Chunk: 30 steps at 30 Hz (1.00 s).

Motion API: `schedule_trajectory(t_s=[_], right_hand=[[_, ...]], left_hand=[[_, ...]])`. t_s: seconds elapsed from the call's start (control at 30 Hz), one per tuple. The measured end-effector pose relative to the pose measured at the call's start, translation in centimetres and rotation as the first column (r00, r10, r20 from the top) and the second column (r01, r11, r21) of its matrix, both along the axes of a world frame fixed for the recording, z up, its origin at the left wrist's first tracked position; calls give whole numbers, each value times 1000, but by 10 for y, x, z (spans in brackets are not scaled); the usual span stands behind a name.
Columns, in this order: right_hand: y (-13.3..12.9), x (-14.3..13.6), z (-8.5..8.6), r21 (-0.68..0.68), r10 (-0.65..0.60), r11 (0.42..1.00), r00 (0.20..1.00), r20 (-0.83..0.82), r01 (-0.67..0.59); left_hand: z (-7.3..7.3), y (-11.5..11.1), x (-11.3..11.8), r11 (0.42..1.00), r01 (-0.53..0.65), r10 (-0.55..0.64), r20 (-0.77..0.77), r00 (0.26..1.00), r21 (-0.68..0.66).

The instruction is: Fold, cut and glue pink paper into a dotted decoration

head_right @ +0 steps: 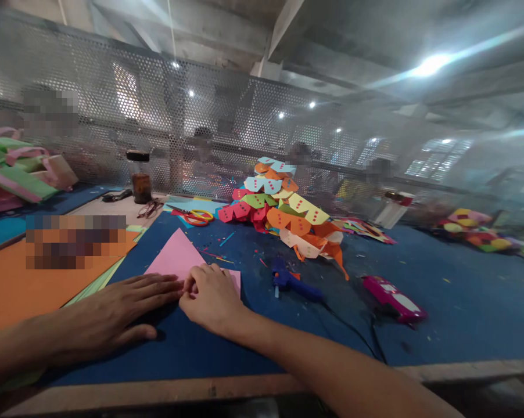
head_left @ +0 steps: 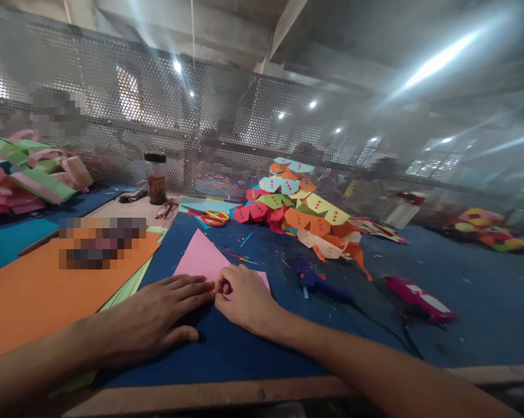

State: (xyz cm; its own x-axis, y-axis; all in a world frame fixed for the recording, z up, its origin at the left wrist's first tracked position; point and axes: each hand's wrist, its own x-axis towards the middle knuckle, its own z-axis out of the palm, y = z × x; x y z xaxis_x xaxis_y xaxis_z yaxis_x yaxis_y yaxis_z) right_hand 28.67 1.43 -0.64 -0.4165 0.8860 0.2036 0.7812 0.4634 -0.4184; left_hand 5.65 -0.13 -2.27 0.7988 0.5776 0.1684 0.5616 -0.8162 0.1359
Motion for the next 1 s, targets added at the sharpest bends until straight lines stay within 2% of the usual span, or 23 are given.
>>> schedule_trajectory(t_s=[0.23,0.4,0.7,0.9,1.0], right_hand=[[-1,11,-2,-24,-19,1000,1000,-10,19],[-9,33,-2,-26,-77,997,997,-6,77],[-20,74,-4,-40,-137,990,990,-39,135],[-24,84,-5,-35,-122,992,988,-95,119],[-26,84,-5,-26,-102,995,986,-132,99]], left_hand=[[2,0,0,1000,0,-1,-22,1000,-31],[4,-1,0,999,14,-13,28,1000,-37],[0,1,-3,1000,27,-27,76,997,-9],[-2,1,-3,999,-23,26,52,998,-41],[0,1,4,997,-60,65,91,994,-57]])
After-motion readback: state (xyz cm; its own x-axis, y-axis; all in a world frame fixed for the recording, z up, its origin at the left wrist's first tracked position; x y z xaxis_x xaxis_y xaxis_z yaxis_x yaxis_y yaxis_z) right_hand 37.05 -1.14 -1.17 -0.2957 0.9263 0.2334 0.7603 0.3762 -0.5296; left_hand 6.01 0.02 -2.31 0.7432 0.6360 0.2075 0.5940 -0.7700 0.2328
